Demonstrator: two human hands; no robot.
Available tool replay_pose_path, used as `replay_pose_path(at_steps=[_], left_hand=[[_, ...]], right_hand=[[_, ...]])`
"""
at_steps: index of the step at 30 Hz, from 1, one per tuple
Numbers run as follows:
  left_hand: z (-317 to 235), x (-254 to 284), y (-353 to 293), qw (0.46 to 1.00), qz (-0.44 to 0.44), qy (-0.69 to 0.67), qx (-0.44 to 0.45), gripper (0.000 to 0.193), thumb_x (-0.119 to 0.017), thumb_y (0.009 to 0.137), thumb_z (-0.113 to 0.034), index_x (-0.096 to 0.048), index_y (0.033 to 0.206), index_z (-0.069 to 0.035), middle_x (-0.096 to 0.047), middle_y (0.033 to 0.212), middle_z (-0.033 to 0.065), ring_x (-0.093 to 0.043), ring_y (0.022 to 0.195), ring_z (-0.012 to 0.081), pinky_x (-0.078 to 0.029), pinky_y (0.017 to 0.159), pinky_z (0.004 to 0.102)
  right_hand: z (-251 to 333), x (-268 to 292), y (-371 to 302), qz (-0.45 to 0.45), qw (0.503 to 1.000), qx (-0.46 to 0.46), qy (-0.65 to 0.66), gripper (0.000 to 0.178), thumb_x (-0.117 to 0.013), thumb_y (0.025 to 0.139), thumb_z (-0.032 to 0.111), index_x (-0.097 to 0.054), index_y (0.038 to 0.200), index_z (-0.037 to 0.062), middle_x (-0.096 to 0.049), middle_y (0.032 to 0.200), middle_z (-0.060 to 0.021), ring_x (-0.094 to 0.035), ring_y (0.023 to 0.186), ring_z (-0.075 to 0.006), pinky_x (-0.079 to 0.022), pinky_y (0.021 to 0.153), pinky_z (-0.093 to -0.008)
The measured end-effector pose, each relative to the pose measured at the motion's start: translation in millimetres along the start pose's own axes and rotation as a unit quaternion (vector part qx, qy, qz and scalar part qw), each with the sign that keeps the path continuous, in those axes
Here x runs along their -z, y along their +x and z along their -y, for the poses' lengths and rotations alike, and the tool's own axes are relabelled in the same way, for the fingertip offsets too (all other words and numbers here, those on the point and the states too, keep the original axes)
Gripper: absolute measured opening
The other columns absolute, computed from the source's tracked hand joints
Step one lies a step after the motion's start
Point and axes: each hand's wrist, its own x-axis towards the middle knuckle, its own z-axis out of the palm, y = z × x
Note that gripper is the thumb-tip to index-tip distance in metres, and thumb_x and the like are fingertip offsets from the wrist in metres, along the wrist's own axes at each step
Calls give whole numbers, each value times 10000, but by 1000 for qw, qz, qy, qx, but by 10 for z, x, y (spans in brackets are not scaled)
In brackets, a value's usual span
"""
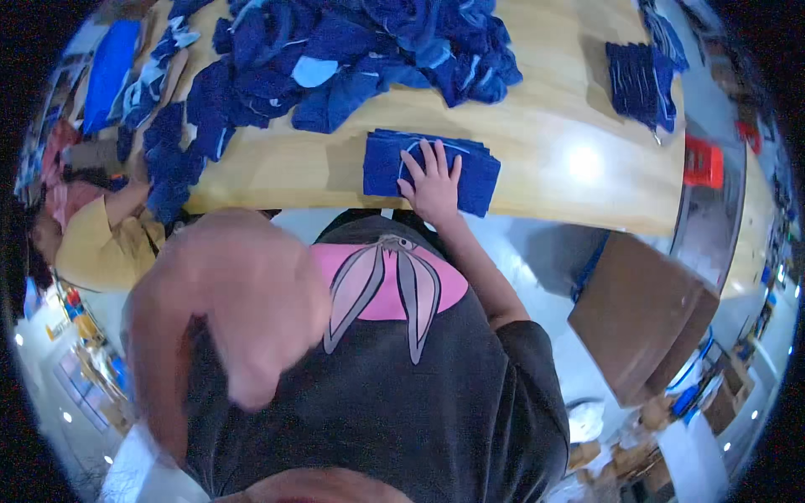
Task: Folding blue fabric garments on a large production table in a factory setting.
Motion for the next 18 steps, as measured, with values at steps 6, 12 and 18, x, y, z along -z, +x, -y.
replay_pose_path(at_steps=[6, 12, 18], left_hand=[[-337, -241, 131, 955, 195, -29, -221, 206, -585, 906, -147, -605, 1068, -21, -543, 810, 118, -442, 607, 197, -311, 534, 313], [-534, -139, 319, 897, 362, -28, -252, 185, -561, 936, -164, -608, 1048, -25, -521, 796, 126, -414, 585, 209, -280, 510, 338], [-485, 273, 113, 920, 377, 61, -89, 209, -716, 858, -214, -626, 888, -27, -571, 764, 78, -491, 628, 225, -376, 558, 319]], right_hand=[[-143, 231, 361, -15, 992, 11, 128, 373, -612, 886, 242, -578, 1227, 96, -470, 1352, -166, -439, 1251, -376, -326, 1043, -573], [-203, 303, 1269, -86, 961, -21, 260, 302, -612, 858, 82, -565, 1151, 26, -550, 1168, -161, -554, 1014, -346, -457, 901, -378], [194, 309, 2637, -204, 964, -6, 170, 513, -721, 804, 244, -535, 1244, 58, -538, 1197, -182, -533, 1094, -366, -470, 914, -419]])
